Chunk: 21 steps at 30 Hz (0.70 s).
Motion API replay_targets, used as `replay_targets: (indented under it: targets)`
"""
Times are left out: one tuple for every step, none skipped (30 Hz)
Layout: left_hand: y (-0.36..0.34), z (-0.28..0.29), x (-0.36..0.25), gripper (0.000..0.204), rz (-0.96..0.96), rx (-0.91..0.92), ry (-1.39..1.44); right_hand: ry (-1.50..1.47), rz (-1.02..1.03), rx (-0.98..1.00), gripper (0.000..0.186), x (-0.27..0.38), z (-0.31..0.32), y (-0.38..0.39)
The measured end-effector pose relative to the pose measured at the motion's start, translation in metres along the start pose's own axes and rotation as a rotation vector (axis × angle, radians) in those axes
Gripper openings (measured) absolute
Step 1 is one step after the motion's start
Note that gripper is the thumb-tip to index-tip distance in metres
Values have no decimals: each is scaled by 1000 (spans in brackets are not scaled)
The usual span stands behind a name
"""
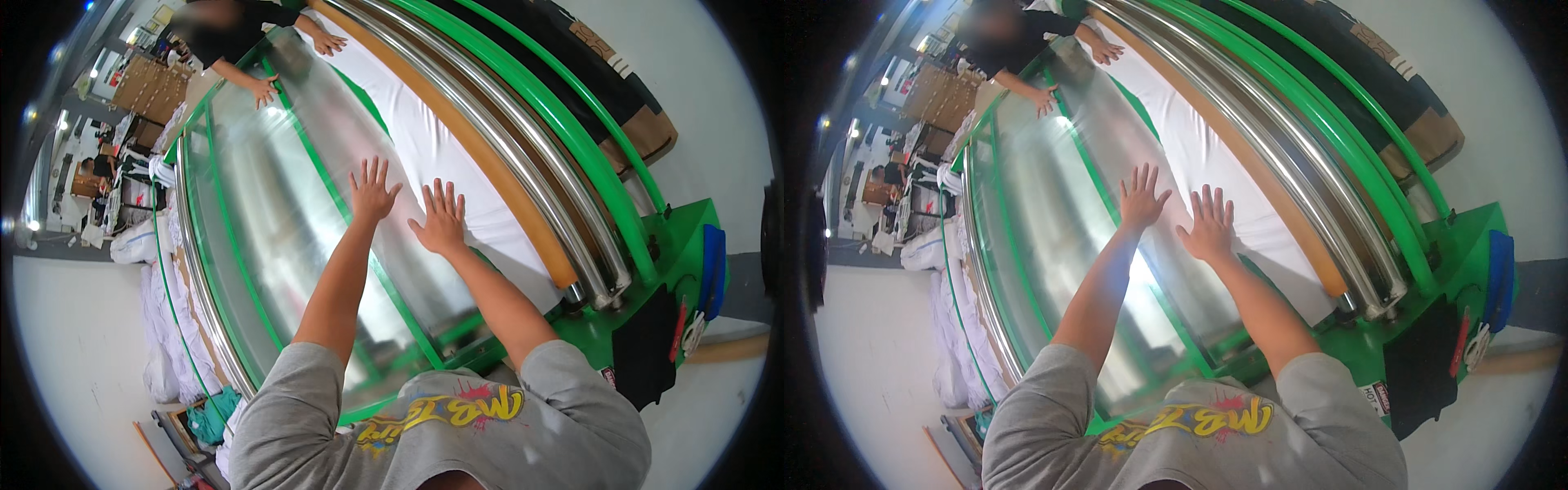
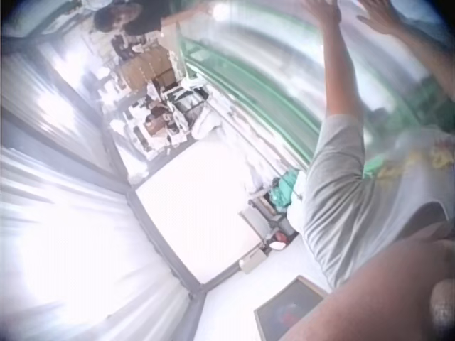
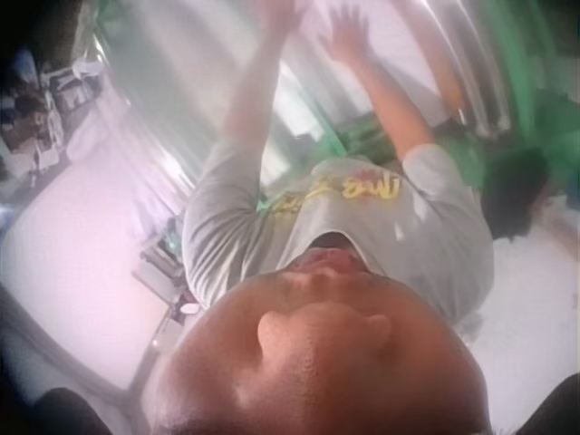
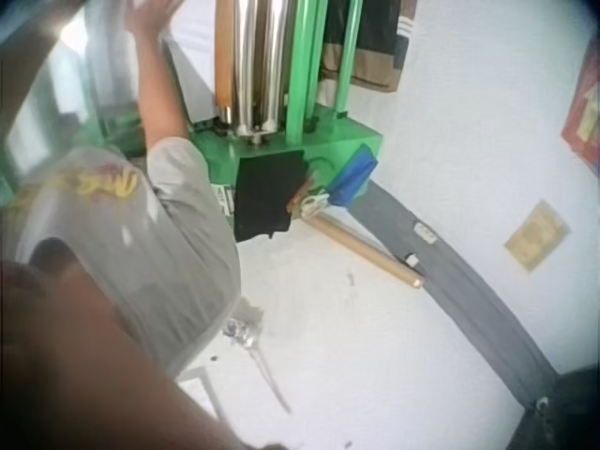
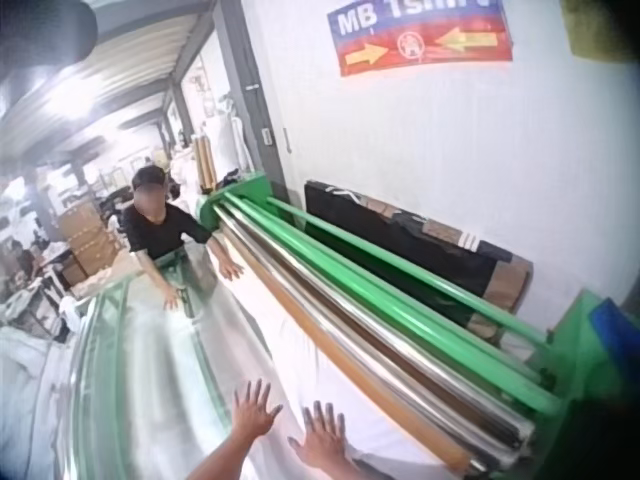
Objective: The person uses scissors to cut out printed clothing designs from a large paper roll as it passes through a machine, handling several cut pieces one by one.
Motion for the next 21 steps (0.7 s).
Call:
replay_targets:
  targets:
    - [21, -3, 6, 83, 20, -16, 59, -38, 5, 41, 109, 1, 0, -6]
    - [46, -5, 13, 81, 42, -35, 117, -76, 10, 83, 109, 3, 1, -14]
    - [80, -14, -7, 80, 30, -17, 179, -71, 4, 115, 108, -18, 11, -8]
    - [105, -3, -2, 78, 16, -13, 187, -115, 5, 121, 107, -17, 19, -25]
    - [146, -4, 0, 77, 6, 19, 210, -151, -5, 156, 107, -21, 18, -25]
    - [203, -5, 4, 75, 5, 63, 221, -192, -3, 174, 100, -24, 18, -11]
    - [252, 0, 10, 72, 6, 76, 226, -329, 21, 154, 98, -27, 24, -5]
    - [299, -4, 26, 71, 96, 61, 241, -466, 52, 128, 96, -31, 32, -2]
    - [354, -11, 40, 69, 186, 60, 258, -605, 74, 113, 94, -34, 37, 7]
    - [404, -12, 48, 68, 268, 62, 262, -484, 63, 97, 86, -38, 46, 23]
    - [450, -17, 56, 68, 373, 73, 278, -397, 72, 32, 85, -45, 57, 36]
    - [504, -27, 67, 69, 500, 78, 308, -318, 86, -22, 83, -49, 62, 55]
    - [554, -36, 71, 69, 606, 81, 306, -236, 101, -75, 82, -52, 66, 76]
    - [587, -45, 74, 70, 704, 79, 308, -134, 29, -124, 84, -60, 72, 96]
    - [609, -49, 70, 70, 723, 68, 311, -34, -48, -169, 86, -66, 76, 121]
    - [625, -53, 65, 70, 742, 54, 313, 12, -114, -115, 88, -72, 67, 140]
    - [630, -56, 61, 70, 755, 39, 315, 58, -185, -66, 91, -79, 53, 156]
    - [629, -59, 59, 68, 752, -26, 315, 101, -254, -11, 93, -82, 45, 168]
    - [631, -60, 59, 67, 756, -66, 292, 88, -218, 20, 94, -77, 38, 173]
    - [633, -61, 58, 67, 757, -105, 268, 75, -184, 52, 96, -72, 31, 177]
    - [632, -61, 56, 66, 752, -143, 251, 69, -155, 81, 97, -69, 32, 181]
Point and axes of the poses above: each hand's wrist, its own y-axis away from the middle knuckle, its own z-axis out of the back of the hand, x = y × z, the point moved 8 cm from there along -y, towards the middle knuckle, and after that the axes turned 9 degrees about y, right-handed, at the moved point
